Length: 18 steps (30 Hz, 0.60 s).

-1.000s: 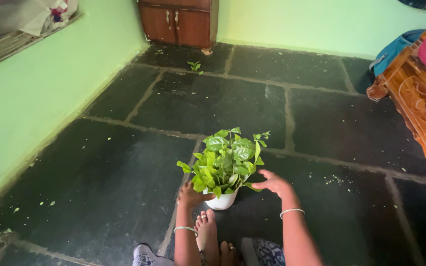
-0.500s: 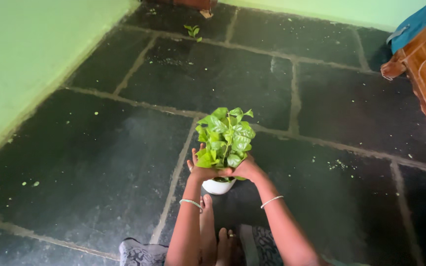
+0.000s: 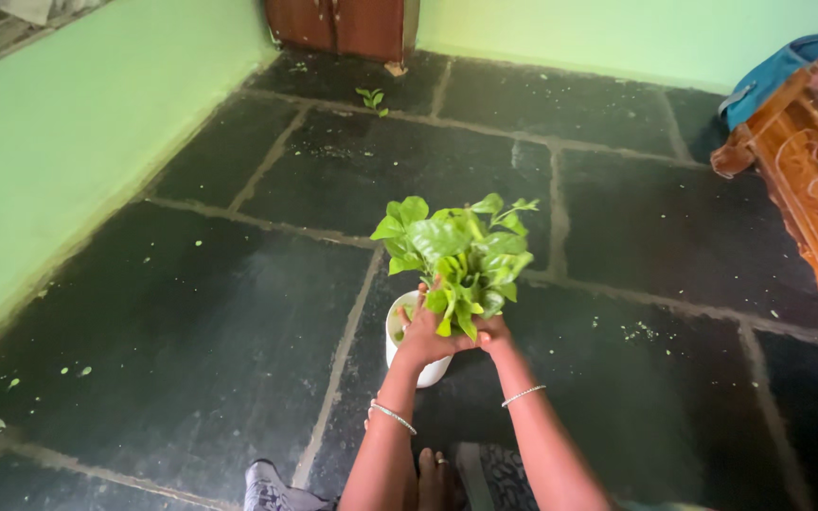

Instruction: The person sits on the floor and arranges green leafy stems into a white cup. They pick up stems from the floor, place them into the cup, and adjust the arrangement by hand.

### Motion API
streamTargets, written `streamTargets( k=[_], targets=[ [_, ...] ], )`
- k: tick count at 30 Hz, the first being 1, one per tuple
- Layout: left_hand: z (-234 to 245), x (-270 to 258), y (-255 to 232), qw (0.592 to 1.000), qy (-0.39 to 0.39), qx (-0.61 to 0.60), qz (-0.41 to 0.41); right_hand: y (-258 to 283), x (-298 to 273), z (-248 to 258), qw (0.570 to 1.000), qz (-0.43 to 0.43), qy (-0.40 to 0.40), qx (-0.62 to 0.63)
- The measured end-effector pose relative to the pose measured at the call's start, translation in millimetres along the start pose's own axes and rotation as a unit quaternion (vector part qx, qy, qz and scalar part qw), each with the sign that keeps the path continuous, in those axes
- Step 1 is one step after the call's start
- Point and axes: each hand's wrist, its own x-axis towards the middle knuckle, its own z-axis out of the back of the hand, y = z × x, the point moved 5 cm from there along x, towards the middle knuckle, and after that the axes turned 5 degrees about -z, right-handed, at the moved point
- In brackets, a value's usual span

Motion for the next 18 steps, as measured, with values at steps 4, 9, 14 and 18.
streamTargets(
  k=[4,9,14,18],
  targets=[
    [32,-5,-39,0.978,-0.044,-0.124,-0.165,23,4,1,0.967,0.095,-0.07,-0.224],
    [63,-13,-70,0.964,-0.015,-0.199,-0.178,45,-2,2,0.902,0.17,-0.129,-0.377],
    [96,-24,-80,0.961,-0.008,-0.257,-0.104,53,-1,6,0.808,0.138,-0.177,-0.544],
    [124,-27,-67,0.973,-0.085,-0.197,-0.085,48,7,13,0.866,0.062,-0.197,-0.455]
  ],
)
